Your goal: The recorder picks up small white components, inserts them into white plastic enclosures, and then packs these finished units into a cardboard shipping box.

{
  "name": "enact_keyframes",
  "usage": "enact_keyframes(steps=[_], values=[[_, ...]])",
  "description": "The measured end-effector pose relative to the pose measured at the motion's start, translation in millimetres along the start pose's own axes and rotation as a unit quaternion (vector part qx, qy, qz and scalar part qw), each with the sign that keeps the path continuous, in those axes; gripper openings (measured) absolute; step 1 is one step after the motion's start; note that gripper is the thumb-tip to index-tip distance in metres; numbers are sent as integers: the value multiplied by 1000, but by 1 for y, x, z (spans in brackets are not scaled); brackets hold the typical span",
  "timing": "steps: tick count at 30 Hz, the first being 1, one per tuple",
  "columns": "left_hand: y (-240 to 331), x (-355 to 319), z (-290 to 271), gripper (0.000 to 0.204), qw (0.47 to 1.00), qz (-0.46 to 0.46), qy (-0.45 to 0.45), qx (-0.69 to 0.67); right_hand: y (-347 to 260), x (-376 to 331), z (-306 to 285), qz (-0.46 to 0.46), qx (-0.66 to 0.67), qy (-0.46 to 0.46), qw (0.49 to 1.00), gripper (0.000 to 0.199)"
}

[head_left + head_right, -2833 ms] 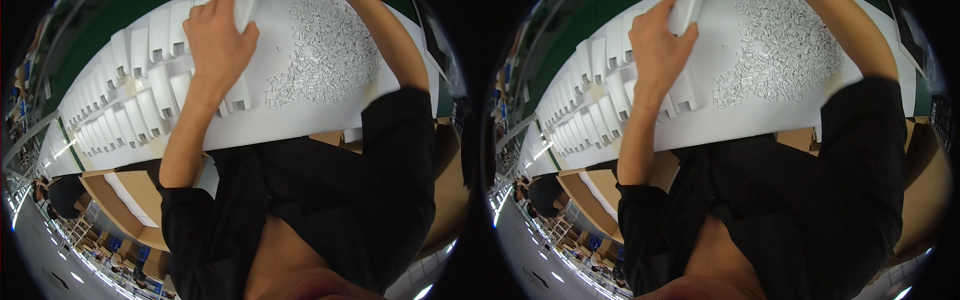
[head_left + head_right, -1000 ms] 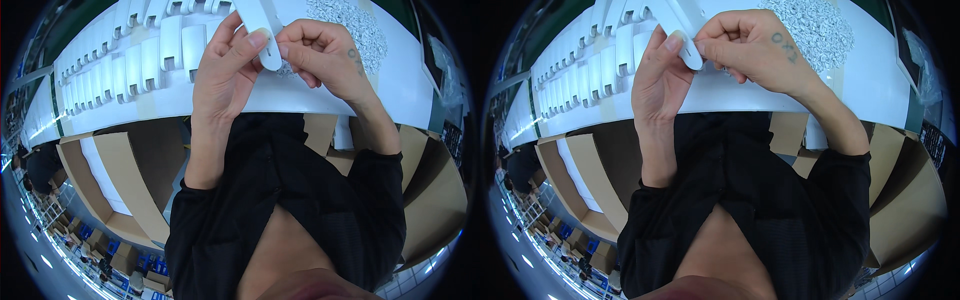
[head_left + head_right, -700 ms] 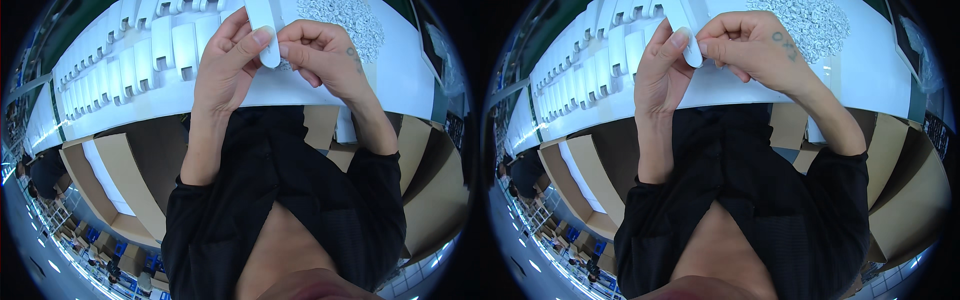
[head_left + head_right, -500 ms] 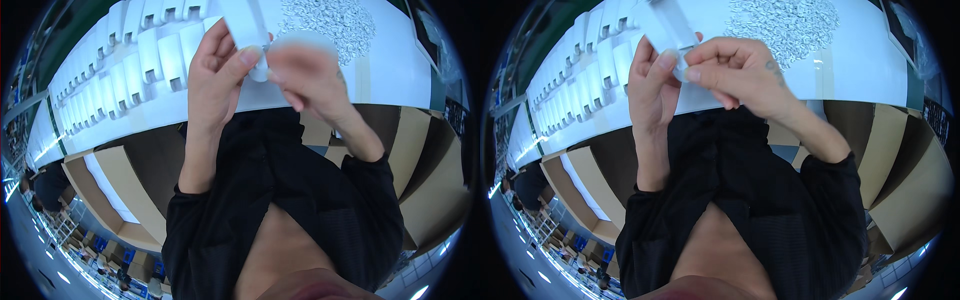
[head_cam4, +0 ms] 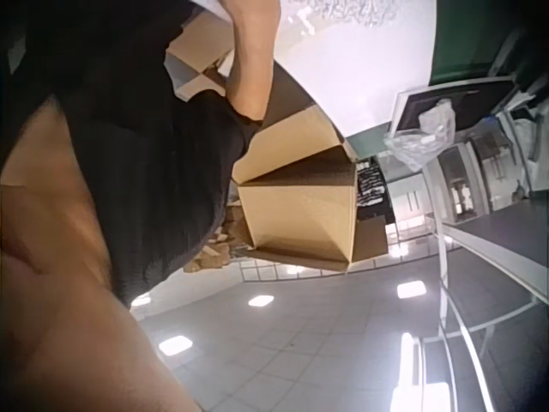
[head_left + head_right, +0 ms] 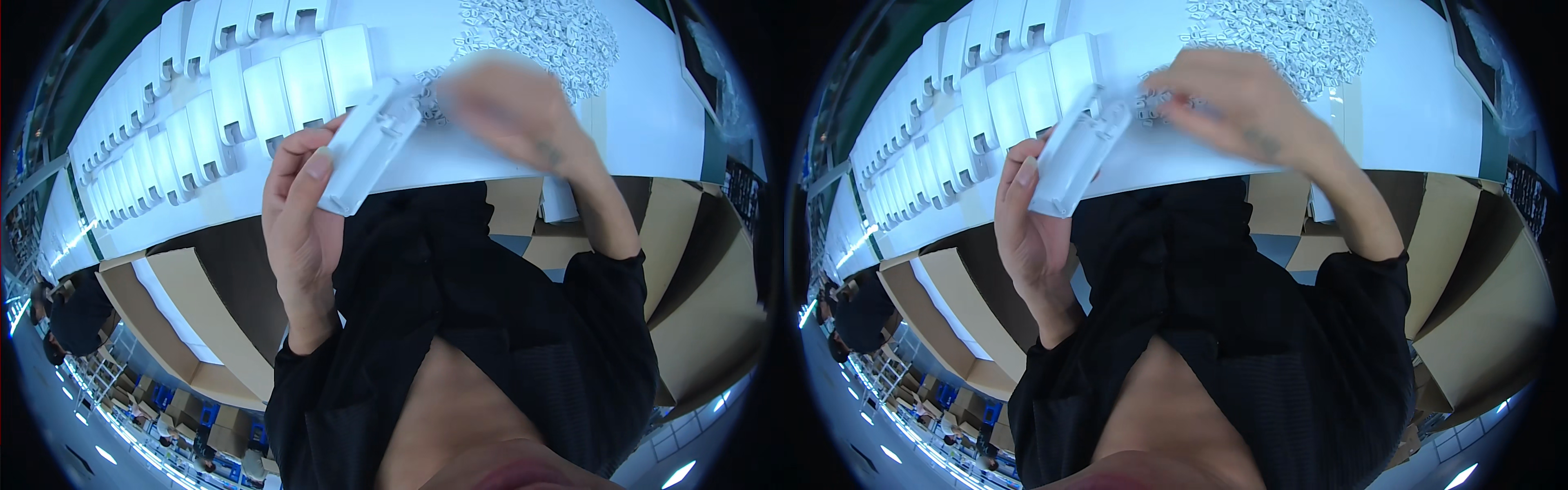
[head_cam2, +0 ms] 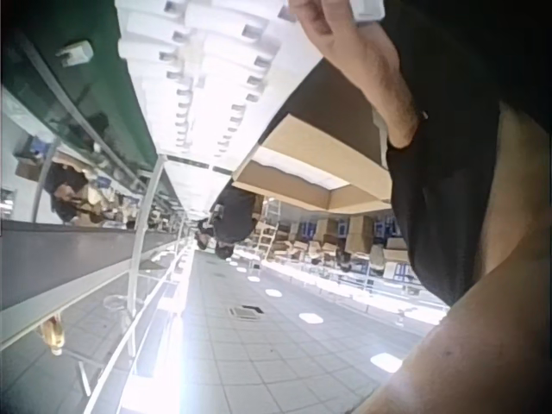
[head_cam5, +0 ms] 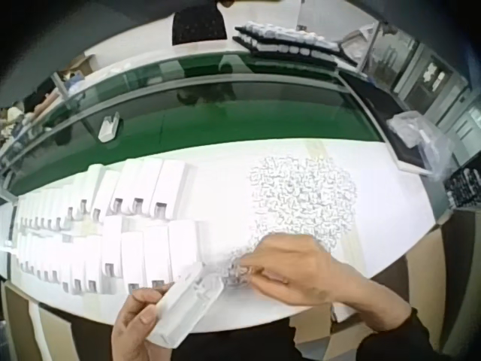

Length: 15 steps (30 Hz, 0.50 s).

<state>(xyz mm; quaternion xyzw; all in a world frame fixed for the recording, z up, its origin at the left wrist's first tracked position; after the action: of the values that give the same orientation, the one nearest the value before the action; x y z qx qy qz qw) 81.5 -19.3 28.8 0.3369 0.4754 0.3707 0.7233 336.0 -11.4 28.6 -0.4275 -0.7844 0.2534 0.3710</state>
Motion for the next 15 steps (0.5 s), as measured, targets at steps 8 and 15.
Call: enact_keyframes(steps=[8,15], values=[[6,-7,-19,61,982,90,2,-166,-1,41,-13,6,-133,-91,987,5],[0,-4,-30,59,970,91,-44,-223,8,50,1,-43,-219,-73,972,15]])
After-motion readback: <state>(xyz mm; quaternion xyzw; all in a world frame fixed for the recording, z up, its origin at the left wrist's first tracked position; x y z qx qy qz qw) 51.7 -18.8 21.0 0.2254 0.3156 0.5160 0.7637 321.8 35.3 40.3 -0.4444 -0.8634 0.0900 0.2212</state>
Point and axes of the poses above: each hand's wrist, its own x-axis towards the middle knuckle, its own z-axis out of the palm, y = z × x, the point moved 2 cm from there along x, towards the middle knuckle, and after that the axes turned 8 degrees about x, right-handed, at the moved point
